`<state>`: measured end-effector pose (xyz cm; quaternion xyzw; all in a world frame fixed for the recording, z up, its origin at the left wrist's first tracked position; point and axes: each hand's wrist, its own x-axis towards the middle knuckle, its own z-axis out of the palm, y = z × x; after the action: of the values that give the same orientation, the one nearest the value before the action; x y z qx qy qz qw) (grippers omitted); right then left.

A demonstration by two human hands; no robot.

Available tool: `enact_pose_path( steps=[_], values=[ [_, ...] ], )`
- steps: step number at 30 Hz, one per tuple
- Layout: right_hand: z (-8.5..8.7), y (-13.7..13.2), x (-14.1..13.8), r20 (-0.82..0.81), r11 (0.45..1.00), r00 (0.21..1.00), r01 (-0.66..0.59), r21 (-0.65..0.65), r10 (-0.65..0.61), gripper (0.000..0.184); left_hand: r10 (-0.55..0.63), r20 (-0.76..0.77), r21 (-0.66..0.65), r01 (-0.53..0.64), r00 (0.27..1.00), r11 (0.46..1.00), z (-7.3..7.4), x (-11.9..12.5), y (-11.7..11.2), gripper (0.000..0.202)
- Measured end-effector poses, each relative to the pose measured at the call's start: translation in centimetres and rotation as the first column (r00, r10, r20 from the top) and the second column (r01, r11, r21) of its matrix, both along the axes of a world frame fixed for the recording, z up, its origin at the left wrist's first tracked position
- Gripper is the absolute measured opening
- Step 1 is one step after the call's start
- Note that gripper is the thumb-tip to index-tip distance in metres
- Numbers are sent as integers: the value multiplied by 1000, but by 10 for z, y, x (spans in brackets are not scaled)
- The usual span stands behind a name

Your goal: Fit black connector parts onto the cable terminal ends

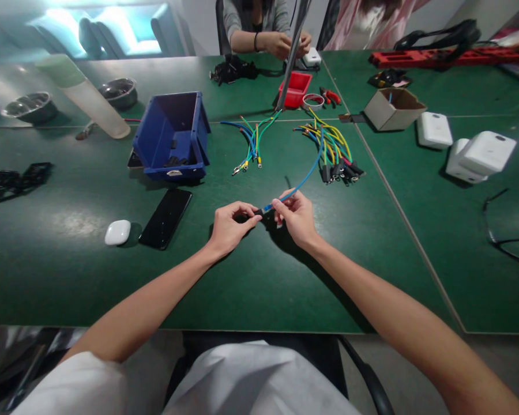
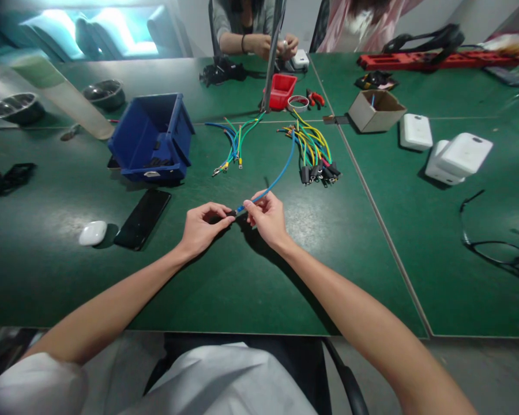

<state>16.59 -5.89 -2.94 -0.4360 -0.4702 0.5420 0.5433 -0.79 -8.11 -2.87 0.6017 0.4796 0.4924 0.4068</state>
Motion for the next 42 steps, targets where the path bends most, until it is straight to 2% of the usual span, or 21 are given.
enact_pose_path(
  steps=[17, 31, 42],
  values=[
    [3, -13, -4, -54, 1000, 999, 2, 22, -1, 34, -28, 162, 20, 25, 986, 999, -1, -1, 0, 24],
    [3, -12, -4, -62, 1000, 998, -11, 19, 12, 38, 8, 279, -151, 35, 960, 988, 4, 0, -3, 31],
    [2, -12, -4, -48, 999, 998, -36, 3, 36, 42, -6, 297, -136, 49, 955, 989, 2, 2, -3, 31]
  ],
)
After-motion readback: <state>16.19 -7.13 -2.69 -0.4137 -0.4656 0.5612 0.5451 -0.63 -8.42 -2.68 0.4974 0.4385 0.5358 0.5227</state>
